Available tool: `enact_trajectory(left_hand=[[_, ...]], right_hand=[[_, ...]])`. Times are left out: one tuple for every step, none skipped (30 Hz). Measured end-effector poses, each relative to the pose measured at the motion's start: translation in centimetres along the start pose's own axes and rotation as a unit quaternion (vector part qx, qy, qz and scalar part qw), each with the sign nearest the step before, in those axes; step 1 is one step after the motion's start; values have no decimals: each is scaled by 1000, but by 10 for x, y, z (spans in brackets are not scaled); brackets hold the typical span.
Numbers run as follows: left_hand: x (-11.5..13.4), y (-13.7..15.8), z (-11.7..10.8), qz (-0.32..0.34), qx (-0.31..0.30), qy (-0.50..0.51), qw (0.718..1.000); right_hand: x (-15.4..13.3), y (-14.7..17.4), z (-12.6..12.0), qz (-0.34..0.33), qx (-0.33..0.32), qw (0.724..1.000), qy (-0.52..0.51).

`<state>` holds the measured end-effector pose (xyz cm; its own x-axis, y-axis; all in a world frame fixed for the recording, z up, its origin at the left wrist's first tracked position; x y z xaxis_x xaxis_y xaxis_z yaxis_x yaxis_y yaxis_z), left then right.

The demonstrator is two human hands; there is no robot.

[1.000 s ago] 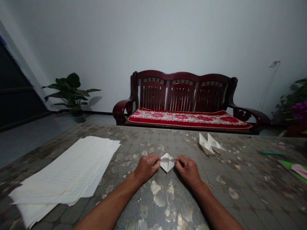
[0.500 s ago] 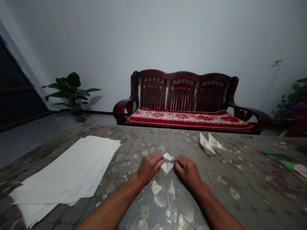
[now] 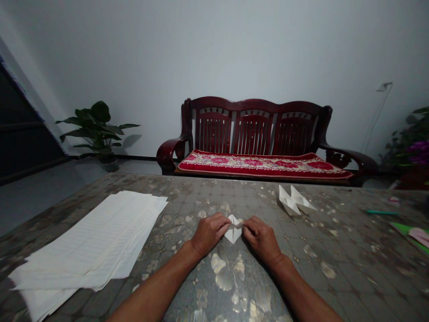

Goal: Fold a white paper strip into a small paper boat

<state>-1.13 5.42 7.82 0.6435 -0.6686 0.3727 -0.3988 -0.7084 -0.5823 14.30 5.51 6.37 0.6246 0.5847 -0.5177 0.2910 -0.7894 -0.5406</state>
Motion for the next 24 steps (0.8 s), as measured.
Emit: enact_trajectory(left_hand=[[0,0,1,-2,-1,-2,1000],[0,0,1,-4,1,-4,1000],[-1,1,1,-6,5,-4,1000],[-2,1,1,-8,11,-4,1000],[-3,2,1,-10,19,-3,1000],[-4,3,0,-11,26,0,1000],[-5,3,0,-14,34,4,999],[-6,4,-1,-16,41,8,999],[-6,4,-2,-18,47,12,999],[-7,5,-4,-19,55,14,998],[-7,5,-5,-19,62,16,998],[-7,5,-7,-18,67,16,997],[-6,5,-7,-17,71,15,997],[-6,5,-8,-16,75,12,997],[-6,5,-8,-14,77,9,997],[-5,5,-8,-12,78,4,997],[-5,5,-7,-8,78,-1,997],[-4,6,-6,-1,76,-6,997],[-3,6,-5,9,74,-13,997],[-2,6,-4,20,71,-21,997],[0,7,-2,31,68,-31,997],[1,8,-1,40,67,-42,996],[2,8,0,47,66,-52,995],[3,9,1,54,64,-61,995]], right_hand=[[-1,0,-1,0,3,1000,0],[-1,-1,-2,1,7,1000,-2],[-2,-1,-3,2,10,1000,-6],[-2,-1,-3,5,15,1000,-11],[-2,-1,-5,8,21,1000,-17],[-1,-1,-6,13,29,999,-22],[0,-1,-7,18,38,999,-25],[2,-1,-9,23,46,998,-27],[3,-1,-9,28,53,998,-27],[5,-1,-10,33,57,997,-28],[6,-1,-10,37,60,997,-29],[7,-1,-10,40,62,997,-30],[8,-1,-11,43,64,996,-32],[8,-2,-11,46,66,996,-35],[8,-2,-12,47,67,996,-40],[7,-2,-11,47,65,996,-45],[6,-2,-11,45,60,996,-52],[4,-3,-9,42,49,996,-59],[2,-3,-7,39,35,996,-66],[0,-4,-4,36,19,997,-71],[-2,-4,-1,33,3,997,-72],[-3,-4,2,32,-11,997,-66],[-4,-4,4,31,-22,998,-53],[-4,-4,6,28,-32,998,-35]])
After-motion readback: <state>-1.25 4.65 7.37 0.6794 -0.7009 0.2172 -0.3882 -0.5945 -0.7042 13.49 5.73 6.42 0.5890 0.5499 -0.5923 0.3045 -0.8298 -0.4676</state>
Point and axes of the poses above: each hand's wrist, its own y-axis away from the middle knuckle, its own z-axis out of the palm, x = y × z, the point moved 9 cm from there along -y, towards the middle knuckle, and after that the axes turned 2 degrees about -y, right-handed, at the moved point
